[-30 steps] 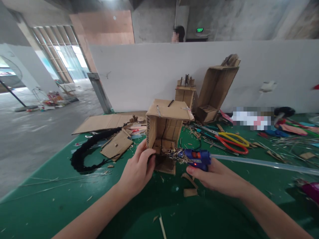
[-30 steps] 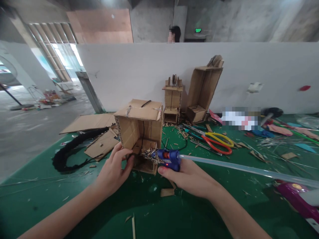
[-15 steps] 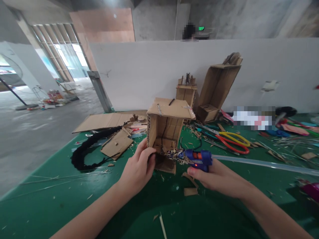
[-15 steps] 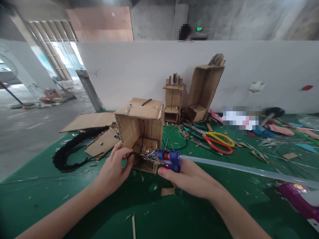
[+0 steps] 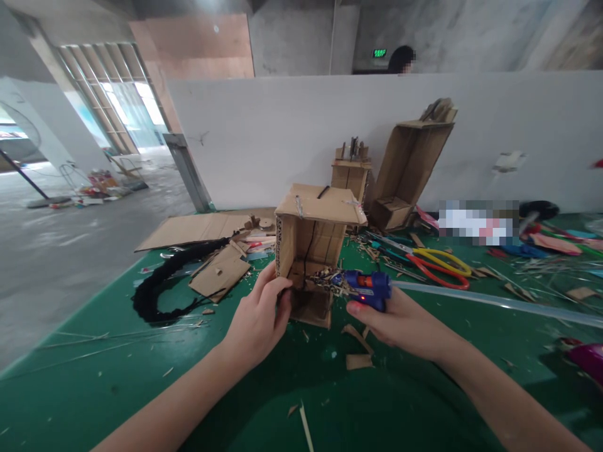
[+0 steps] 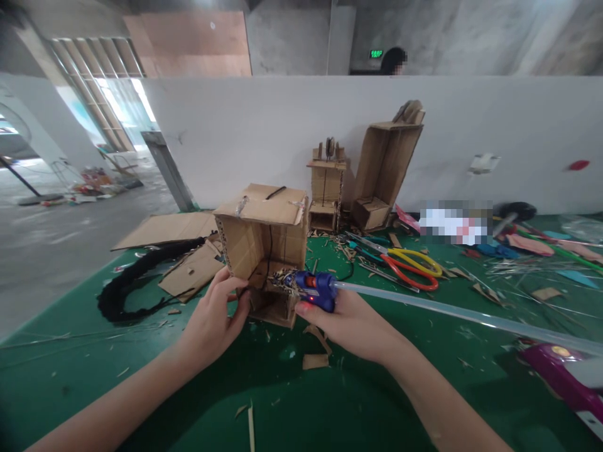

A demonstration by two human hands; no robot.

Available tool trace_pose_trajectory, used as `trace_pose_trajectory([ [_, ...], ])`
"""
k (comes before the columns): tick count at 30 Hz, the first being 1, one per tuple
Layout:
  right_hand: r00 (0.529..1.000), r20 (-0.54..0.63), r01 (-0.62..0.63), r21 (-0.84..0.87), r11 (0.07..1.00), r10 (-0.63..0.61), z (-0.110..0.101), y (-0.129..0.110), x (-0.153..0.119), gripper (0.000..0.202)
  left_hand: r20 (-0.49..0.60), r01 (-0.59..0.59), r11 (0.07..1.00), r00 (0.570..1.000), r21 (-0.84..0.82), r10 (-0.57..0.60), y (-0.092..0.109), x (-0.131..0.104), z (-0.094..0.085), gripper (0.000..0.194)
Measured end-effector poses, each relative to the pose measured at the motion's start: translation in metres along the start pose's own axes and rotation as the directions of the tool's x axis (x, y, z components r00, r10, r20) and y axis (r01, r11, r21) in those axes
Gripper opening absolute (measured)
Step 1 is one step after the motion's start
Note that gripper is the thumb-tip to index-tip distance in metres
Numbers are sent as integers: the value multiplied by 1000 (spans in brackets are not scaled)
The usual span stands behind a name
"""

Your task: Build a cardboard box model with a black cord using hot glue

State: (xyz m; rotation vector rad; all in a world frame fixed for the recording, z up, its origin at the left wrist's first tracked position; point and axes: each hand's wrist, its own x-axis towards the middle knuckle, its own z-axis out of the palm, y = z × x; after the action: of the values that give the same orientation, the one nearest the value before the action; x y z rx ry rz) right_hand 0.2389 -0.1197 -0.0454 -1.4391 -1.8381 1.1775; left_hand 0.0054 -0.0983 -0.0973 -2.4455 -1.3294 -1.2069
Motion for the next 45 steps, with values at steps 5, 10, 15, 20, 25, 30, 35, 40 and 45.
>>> trace_pose_trajectory([
  [5,994,102,-44,28,999,41,-6,-4,-4,28,-7,5,1000,1000,13,-5,-1,0,2,19],
  [10,984,162,-82,46,996,74,-8,-4,-8,32,-4,24,1000,1000,16,-24,-2,0,4,19],
  [15,993,105,-53,35,998,49,-4,0,-5,31,3,56,998,998,7,-56,-3,-1,5,19],
  [20,1000,-24,-10,-65,998,9,1,-2,-1,34,16,60,998,998,-1,-60,-5,-1,7,21],
  [25,995,-73,58,-148,987,-69,1,-3,0,36,36,88,996,995,12,-88,-7,-3,7,23],
  [30,994,-84,63,-152,986,-77,2,0,1,37,47,93,996,995,11,-93,-5,-3,6,24],
  [35,997,-69,21,-37,999,-24,4,4,0,34,45,97,995,994,4,-97,-4,-2,5,25],
  [40,996,-85,12,-48,999,-16,3,1,-2,34,44,92,996,995,1,-92,-5,-2,6,25],
  [45,998,-60,-2,-78,997,-3,3,0,-3,34,56,104,994,993,32,-105,-4,-2,6,25],
])
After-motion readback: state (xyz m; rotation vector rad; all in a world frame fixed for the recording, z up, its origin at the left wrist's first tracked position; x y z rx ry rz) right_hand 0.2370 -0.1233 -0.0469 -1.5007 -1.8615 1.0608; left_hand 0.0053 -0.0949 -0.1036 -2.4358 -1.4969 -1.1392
